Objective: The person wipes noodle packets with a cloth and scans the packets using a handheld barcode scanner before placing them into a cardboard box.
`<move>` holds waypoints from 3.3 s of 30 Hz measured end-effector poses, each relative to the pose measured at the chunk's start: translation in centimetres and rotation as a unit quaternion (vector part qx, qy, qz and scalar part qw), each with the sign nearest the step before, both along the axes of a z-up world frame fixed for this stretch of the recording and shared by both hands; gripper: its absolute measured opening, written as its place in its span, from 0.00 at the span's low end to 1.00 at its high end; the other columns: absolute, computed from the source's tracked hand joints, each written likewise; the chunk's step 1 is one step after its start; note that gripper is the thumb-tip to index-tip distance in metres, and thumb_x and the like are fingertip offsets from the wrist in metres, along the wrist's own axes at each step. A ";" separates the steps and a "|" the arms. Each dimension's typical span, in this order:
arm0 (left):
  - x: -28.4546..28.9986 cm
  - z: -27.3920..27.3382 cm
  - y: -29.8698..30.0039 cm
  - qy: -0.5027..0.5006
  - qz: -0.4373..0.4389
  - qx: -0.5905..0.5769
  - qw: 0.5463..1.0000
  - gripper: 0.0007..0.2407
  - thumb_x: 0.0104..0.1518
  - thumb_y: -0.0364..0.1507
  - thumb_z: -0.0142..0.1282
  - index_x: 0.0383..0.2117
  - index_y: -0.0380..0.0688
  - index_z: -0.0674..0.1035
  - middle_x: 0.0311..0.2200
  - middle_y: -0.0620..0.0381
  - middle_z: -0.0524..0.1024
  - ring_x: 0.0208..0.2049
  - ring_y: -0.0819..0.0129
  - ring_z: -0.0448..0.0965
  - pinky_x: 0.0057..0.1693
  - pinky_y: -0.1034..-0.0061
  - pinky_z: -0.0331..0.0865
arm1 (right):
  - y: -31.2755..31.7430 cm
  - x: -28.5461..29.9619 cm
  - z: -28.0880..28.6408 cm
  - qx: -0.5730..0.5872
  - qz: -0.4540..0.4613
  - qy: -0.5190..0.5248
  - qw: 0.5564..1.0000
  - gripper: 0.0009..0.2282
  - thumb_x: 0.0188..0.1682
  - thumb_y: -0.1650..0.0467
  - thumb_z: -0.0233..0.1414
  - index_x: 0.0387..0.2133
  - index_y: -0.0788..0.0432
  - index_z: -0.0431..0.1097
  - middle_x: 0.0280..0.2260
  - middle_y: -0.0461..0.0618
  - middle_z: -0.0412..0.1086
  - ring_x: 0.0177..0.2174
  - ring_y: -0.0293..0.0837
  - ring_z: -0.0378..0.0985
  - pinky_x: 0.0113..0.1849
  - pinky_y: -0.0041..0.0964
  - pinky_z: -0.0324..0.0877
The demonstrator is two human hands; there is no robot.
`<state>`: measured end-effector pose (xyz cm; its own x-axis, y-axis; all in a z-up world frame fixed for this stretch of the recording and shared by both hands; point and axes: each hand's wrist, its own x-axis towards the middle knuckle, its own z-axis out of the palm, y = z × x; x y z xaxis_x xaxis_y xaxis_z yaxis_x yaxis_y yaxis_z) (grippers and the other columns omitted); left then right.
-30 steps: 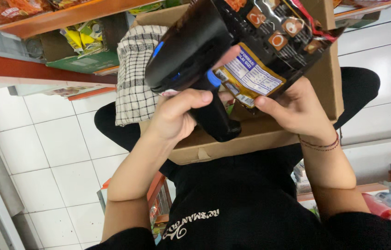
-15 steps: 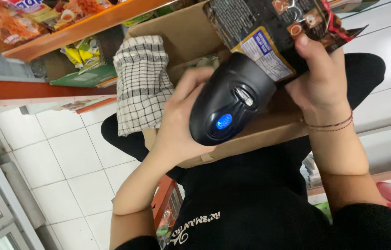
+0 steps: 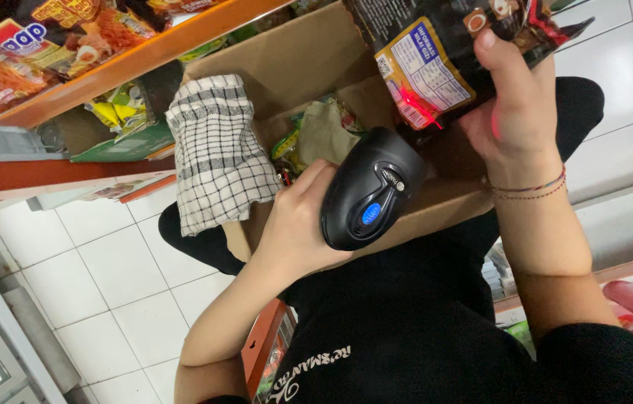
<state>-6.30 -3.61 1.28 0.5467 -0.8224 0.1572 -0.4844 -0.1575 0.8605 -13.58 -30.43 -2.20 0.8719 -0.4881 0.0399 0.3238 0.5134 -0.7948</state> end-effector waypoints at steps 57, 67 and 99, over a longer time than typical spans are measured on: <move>16.5 1.5 7.1 -0.219 0.111 -0.020 0.969 0.24 0.42 0.26 0.71 0.51 0.39 0.83 0.68 0.38 0.54 0.68 0.37 0.58 0.73 0.50 0.55 | 6.3 17.3 1.7 -0.580 -0.050 -0.080 0.809 0.24 0.50 0.85 0.67 0.56 0.68 0.64 0.52 0.53 0.62 0.53 0.44 0.74 0.52 0.36 0.78; 17.6 -0.2 7.1 -0.102 0.069 -0.032 0.992 0.27 0.45 0.25 0.67 0.55 0.31 0.77 0.72 0.35 0.46 0.72 0.40 0.59 0.73 0.56 0.59 | 5.9 18.5 -1.5 -0.631 -0.128 -0.038 0.764 0.30 0.51 0.78 0.73 0.58 0.65 0.57 0.52 0.59 0.68 0.46 0.46 0.78 0.47 0.36 0.78; 17.7 -0.6 6.2 -0.119 0.129 -0.016 0.984 0.33 0.42 0.27 0.71 0.62 0.38 0.75 0.70 0.41 0.48 0.69 0.41 0.56 0.70 0.55 0.61 | 5.3 18.3 -2.8 -0.576 -0.108 -0.038 0.810 0.22 0.56 0.80 0.65 0.56 0.63 0.58 0.52 0.55 0.65 0.49 0.41 0.75 0.52 0.35 0.78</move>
<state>11.45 2.62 0.71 0.6805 -0.6538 0.3308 -0.6211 -0.2753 0.7337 4.67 -25.11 -5.00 0.7454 -0.2303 0.6256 0.3769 -0.6285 -0.6804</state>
